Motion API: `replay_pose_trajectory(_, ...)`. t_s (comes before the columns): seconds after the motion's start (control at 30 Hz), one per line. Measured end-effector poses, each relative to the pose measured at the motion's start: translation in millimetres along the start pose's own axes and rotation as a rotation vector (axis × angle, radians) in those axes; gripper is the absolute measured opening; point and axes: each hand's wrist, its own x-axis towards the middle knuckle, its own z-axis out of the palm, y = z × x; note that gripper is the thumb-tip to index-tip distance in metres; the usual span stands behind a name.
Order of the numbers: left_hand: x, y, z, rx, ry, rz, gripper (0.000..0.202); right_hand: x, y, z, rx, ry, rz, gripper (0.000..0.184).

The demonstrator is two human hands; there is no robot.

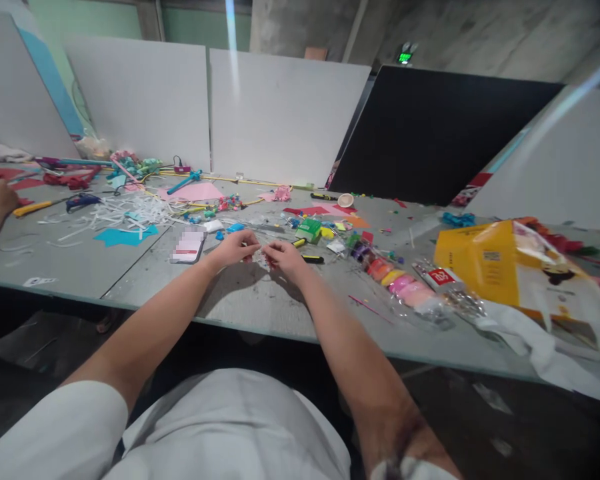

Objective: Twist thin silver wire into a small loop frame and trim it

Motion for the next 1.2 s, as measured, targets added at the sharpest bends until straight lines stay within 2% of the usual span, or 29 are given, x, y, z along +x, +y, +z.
replay_pose_trajectory(0.23, 1, 2, -3.5, -0.032, 0.002, 0.018, 0.045, 5, 8, -3, 0.314, -0.07, 0.086, 0.035)
replay_pose_trajectory(0.4, 0, 6, -6.1, -0.003, -0.038, 0.026, 0.045, 7, 11, -4, 0.403, -0.055, 0.12, 0.035)
replay_pose_trajectory(0.6, -1, 9, -3.2, 0.024, -0.066, 0.076, 0.043, 4, 4, 1, 0.517, -0.125, 0.218, 0.043)
replay_pose_trajectory(0.73, 1, 7, -1.2, 0.051, -0.056, 0.111, 0.041, 8, 3, 6, 0.563, -0.091, 0.259, 0.043)
replay_pose_trajectory(0.93, 1, 6, -1.0, 0.094, -0.036, 0.143, 0.04, 10, 7, 8, 0.595, -0.004, 0.217, 0.047)
replay_pose_trajectory(1.2, 3, 1, 0.4, 0.151, -0.017, 0.155, 0.036, 10, 8, 6, 0.604, 0.041, 0.133, 0.057)
